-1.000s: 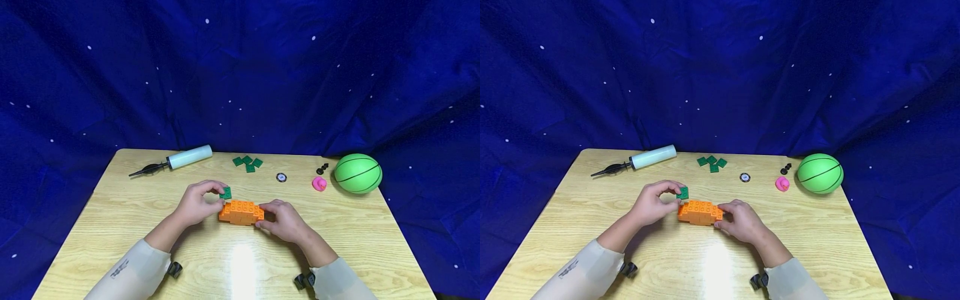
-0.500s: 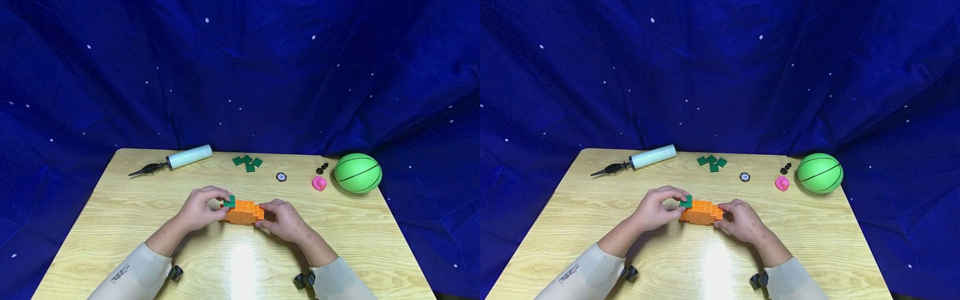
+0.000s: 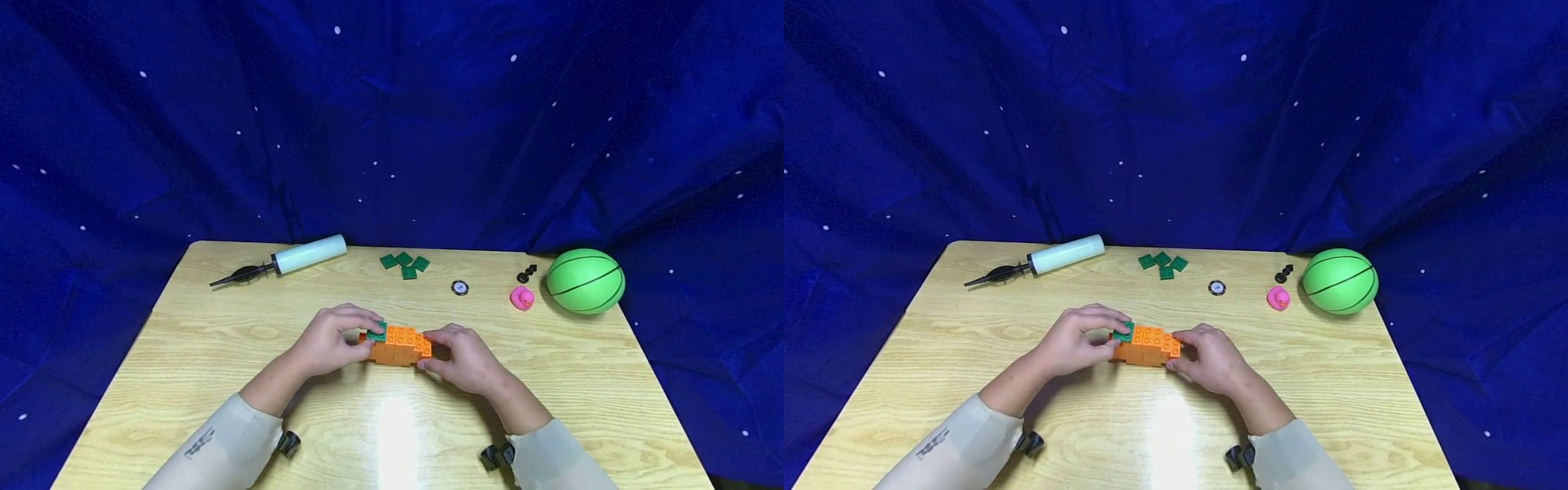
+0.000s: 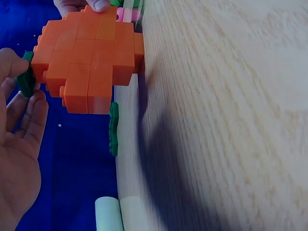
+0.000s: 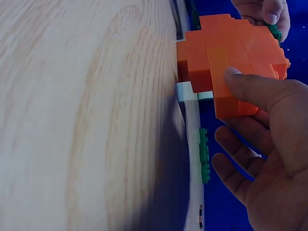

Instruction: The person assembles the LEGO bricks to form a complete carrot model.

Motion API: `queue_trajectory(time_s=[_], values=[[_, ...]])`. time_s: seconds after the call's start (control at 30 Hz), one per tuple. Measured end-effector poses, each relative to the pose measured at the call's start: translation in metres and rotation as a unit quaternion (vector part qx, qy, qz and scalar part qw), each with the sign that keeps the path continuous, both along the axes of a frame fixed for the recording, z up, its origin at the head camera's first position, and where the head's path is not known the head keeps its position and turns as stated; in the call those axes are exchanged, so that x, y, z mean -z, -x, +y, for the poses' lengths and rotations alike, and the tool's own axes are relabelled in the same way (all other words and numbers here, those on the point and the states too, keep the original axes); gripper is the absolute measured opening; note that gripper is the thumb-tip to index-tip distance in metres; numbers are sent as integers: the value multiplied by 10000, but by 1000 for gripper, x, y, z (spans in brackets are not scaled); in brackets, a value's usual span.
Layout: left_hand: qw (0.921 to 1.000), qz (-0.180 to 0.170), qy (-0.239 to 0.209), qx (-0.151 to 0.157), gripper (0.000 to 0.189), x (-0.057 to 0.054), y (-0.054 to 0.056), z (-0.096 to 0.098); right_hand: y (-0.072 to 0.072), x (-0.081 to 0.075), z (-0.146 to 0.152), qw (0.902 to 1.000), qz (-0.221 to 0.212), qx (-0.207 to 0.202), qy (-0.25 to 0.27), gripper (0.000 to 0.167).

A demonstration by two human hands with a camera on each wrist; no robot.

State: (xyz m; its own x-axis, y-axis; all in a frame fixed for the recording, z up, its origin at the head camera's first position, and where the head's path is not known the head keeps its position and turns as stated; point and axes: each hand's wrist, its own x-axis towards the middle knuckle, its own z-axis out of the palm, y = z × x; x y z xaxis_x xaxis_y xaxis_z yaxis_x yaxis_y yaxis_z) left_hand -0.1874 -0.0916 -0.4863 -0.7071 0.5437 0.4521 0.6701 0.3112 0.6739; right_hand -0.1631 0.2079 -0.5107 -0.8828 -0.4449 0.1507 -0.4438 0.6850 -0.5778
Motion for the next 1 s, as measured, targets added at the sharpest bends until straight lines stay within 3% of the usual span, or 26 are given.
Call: queue_trajectory(time_s=[0.77, 1.0], values=[[10000, -55, 5, -44, 16, 0, -1, 4, -1, 0, 0, 10000, 68, -17, -12, 49], [9983, -495, 211, -224, 44, 5, -3, 0, 0, 0, -1, 10000, -28, 14, -75, 50]])
